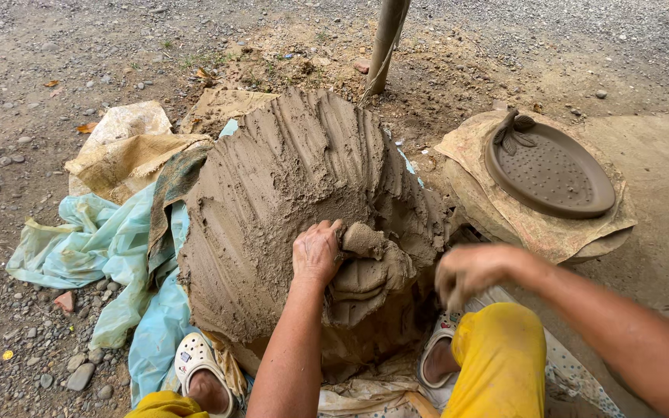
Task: The person sits on the ground and uses their hands to pull, press, and shape a large mound of wet clay to form a central structure.
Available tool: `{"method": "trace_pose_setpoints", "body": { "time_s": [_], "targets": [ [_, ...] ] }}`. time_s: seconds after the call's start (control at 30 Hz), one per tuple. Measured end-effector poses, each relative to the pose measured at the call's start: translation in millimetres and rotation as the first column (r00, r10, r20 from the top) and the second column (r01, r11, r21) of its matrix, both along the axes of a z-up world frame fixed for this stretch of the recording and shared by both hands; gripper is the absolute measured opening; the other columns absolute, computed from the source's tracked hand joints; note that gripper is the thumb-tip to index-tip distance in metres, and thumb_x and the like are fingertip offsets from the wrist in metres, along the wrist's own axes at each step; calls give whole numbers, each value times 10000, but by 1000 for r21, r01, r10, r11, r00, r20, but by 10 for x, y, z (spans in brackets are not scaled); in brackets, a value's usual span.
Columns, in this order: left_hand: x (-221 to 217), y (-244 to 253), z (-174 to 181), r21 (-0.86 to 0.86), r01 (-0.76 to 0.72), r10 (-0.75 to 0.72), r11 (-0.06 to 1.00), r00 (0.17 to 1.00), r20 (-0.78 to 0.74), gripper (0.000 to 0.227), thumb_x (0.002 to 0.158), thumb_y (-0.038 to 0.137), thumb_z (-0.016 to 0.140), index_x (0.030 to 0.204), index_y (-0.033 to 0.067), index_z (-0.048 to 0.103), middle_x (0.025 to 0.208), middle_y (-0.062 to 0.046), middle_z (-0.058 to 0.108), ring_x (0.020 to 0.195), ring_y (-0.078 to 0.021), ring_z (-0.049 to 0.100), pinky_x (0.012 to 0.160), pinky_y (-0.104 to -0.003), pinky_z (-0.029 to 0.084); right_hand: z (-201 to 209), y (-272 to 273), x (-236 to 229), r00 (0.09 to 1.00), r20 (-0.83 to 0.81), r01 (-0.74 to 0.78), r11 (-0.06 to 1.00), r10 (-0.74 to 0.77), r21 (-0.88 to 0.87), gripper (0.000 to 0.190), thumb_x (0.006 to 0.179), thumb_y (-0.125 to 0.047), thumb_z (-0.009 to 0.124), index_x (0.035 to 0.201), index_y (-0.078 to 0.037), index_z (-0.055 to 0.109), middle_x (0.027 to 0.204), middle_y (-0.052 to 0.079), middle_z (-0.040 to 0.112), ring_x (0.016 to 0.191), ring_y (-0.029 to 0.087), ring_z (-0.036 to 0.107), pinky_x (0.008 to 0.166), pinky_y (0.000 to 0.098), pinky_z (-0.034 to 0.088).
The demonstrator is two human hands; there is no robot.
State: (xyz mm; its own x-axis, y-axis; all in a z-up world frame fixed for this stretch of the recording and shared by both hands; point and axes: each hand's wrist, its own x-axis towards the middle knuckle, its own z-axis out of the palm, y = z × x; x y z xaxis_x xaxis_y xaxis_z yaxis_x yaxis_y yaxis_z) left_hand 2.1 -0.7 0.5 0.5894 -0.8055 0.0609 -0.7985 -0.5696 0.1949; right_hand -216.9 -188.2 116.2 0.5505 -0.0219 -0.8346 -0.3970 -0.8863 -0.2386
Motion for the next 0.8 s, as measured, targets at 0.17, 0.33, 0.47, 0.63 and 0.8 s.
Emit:
{"method": "trace_pose_setpoints", "body": {
  "time_s": [0.17,0.33,0.47,0.63,0.8],
  "targets": [
    [21,0,14,-12,12,-12,1000,1000,15,520,844,-34,707,1289,225,635,1029,-25,685,949,-184,670,832,-355,570,636,-723,275,698,709,539,580,97,-611,741,938,-329,747,1557,-173,370,1693,272,94,1484,506,227,1143,522,340],
    [-5,49,20,-108,8,-9,994,1000,-6,515,851,-26,671,1307,210,638,1009,-41,688,928,-207,671,809,-378,557,-506,173,330,321,528,176,597,-786,783,1196,682,-302,880,1589,-110,125,1698,158,98,1532,330,123,1227,447,235],
    [1,41,-11,-100,29,-25,995,999,37,480,837,-21,658,1269,189,659,1002,-49,689,946,-209,671,826,-372,557,-1154,830,253,233,720,295,753,-654,588,1302,616,-475,893,1569,-82,98,1616,150,217,1455,336,329,1198,446,294],
    [21,-11,-123,-26,0,0,1000,1000,5,481,932,-59,599,1326,214,637,986,-59,689,874,-192,684,782,-367,570,-1442,827,281,0,979,444,877,-205,183,986,758,-390,872,1504,17,374,1442,237,511,1330,382,491,1106,522,437],
    [-9,0,-94,-52,-3,5,999,999,32,471,878,-43,648,1282,199,651,1001,-52,692,915,-198,680,790,-370,569,-1602,767,415,-157,915,418,814,-371,402,563,871,-274,791,1325,-40,554,1246,161,655,1143,281,669,928,408,617]
  ]
}}
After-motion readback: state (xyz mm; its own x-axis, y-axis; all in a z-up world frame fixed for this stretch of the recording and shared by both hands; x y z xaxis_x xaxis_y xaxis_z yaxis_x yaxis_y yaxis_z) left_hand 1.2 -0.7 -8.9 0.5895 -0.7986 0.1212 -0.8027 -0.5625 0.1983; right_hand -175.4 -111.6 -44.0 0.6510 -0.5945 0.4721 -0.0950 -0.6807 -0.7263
